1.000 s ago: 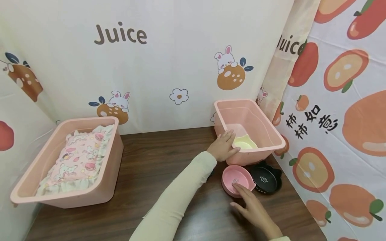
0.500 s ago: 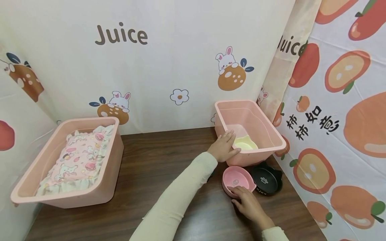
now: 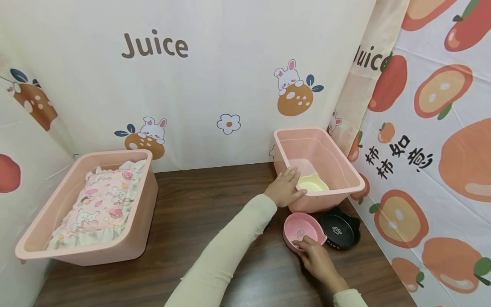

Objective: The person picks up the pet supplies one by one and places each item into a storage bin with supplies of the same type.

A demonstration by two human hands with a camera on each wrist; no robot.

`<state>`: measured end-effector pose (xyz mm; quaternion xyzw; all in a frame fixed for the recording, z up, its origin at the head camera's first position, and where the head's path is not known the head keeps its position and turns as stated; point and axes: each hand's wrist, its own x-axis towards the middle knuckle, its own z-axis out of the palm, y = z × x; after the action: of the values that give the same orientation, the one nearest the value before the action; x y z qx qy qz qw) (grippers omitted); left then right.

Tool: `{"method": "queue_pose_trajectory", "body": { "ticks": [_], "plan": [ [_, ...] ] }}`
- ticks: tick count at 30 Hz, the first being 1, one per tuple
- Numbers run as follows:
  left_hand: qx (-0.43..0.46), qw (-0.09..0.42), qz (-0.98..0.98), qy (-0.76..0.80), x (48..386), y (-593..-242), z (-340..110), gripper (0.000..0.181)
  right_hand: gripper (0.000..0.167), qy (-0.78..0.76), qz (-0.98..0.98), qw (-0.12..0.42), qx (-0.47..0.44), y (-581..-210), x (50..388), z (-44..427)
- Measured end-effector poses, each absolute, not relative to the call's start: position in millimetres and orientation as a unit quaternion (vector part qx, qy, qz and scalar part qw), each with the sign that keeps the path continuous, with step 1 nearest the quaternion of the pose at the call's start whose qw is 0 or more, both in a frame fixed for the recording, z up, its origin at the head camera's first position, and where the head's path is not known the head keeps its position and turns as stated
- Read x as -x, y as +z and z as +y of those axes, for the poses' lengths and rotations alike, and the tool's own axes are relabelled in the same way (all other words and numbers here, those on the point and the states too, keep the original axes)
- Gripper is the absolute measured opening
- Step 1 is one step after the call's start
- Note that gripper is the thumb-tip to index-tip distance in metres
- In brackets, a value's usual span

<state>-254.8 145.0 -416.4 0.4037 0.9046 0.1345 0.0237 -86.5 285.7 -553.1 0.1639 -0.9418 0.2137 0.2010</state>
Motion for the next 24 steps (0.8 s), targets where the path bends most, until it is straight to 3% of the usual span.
{"method": "queue_pose_trajectory", "body": {
  "ticks": [9, 24],
  "plan": [
    [-0.406, 0.018, 0.905, 0.128, 254.7, -417.9, 146.1, 0.069, 0.046, 0.199, -0.931, 0.222, -0.208, -533.4, 70.3, 292.8],
    [-0.407, 0.03, 0.904, 0.128, 255.6, -415.2, 146.1, 0.07, 0.046, 0.14, -0.921, 0.248, -0.264, -464.8, 37.8, 302.2]
  ]
}}
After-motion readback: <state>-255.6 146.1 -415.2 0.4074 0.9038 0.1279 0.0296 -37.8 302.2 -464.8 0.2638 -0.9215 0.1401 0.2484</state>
